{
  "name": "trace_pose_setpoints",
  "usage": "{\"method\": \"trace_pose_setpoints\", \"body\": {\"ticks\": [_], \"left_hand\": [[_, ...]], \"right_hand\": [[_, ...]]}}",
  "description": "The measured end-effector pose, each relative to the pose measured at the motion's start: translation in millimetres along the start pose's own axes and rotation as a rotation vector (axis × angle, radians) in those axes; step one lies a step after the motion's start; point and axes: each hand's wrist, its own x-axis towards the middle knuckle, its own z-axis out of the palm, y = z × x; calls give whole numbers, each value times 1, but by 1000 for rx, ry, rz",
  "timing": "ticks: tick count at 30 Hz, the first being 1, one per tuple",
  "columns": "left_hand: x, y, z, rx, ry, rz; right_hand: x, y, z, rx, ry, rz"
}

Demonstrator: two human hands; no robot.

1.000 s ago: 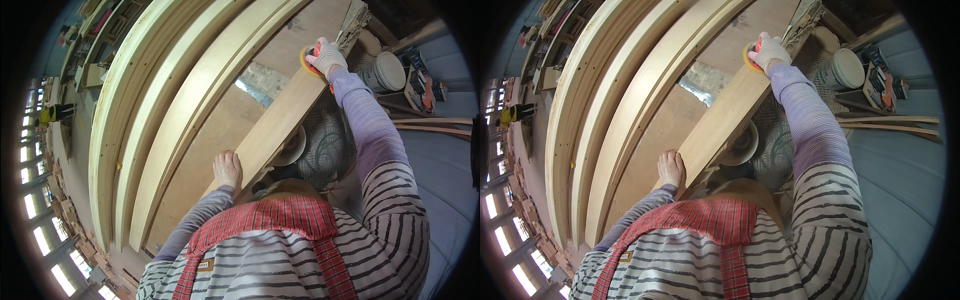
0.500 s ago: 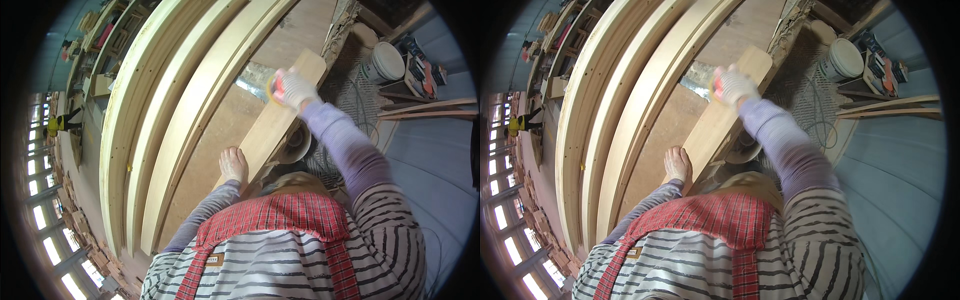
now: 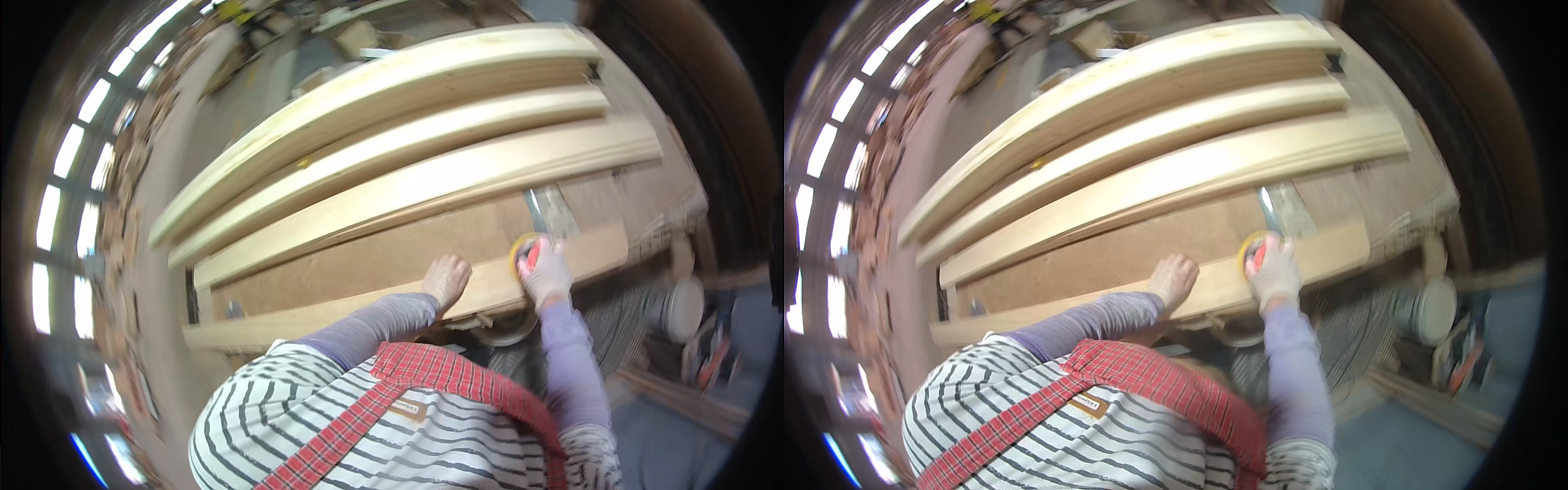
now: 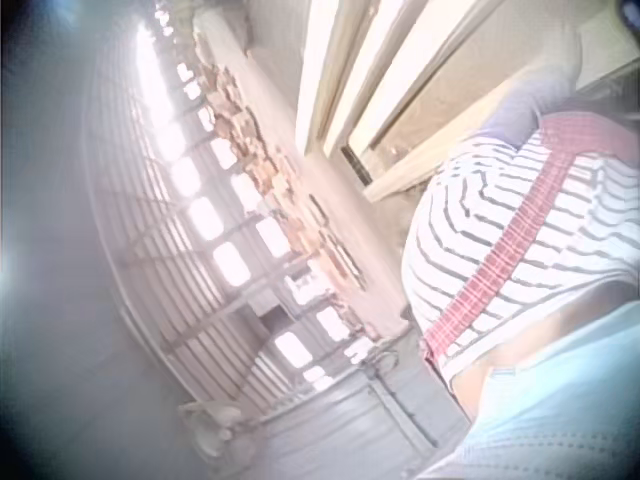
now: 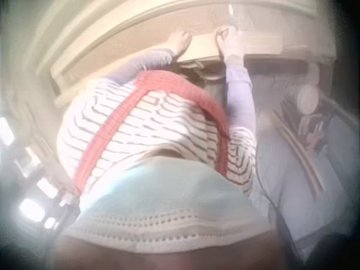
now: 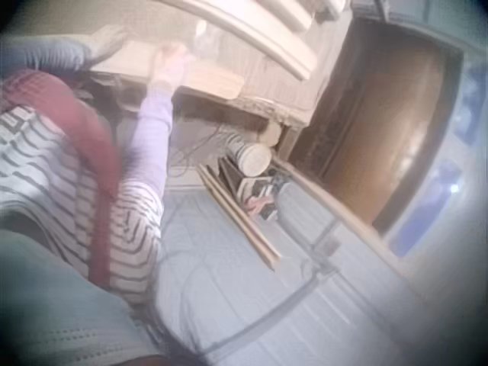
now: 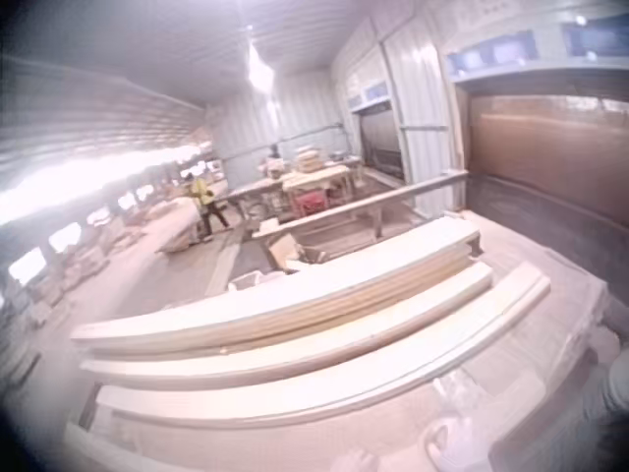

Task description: The person sands a piece of wood using an orbital sander, moving it across the surface and edges while holding the wood steady by hand.

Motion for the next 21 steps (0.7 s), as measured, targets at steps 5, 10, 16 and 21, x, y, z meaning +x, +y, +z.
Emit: {"method": "trace_pose_setpoints", "body": {"ticks": [5,10,16,21], "left_hand": [[-53,-44,-47,-90,-157,-96],[-149,-126,-66,-7,-15,-162],[-150,-139,-67,13,-49,-233],[-148,-138,-70,51,-113,-160]], "right_hand": [[26,55,8,114,151,-34],[71,102,-14,94,404,285],[36,1,14,58,232,170],[-62,-114,73,63,58,-129]]}}
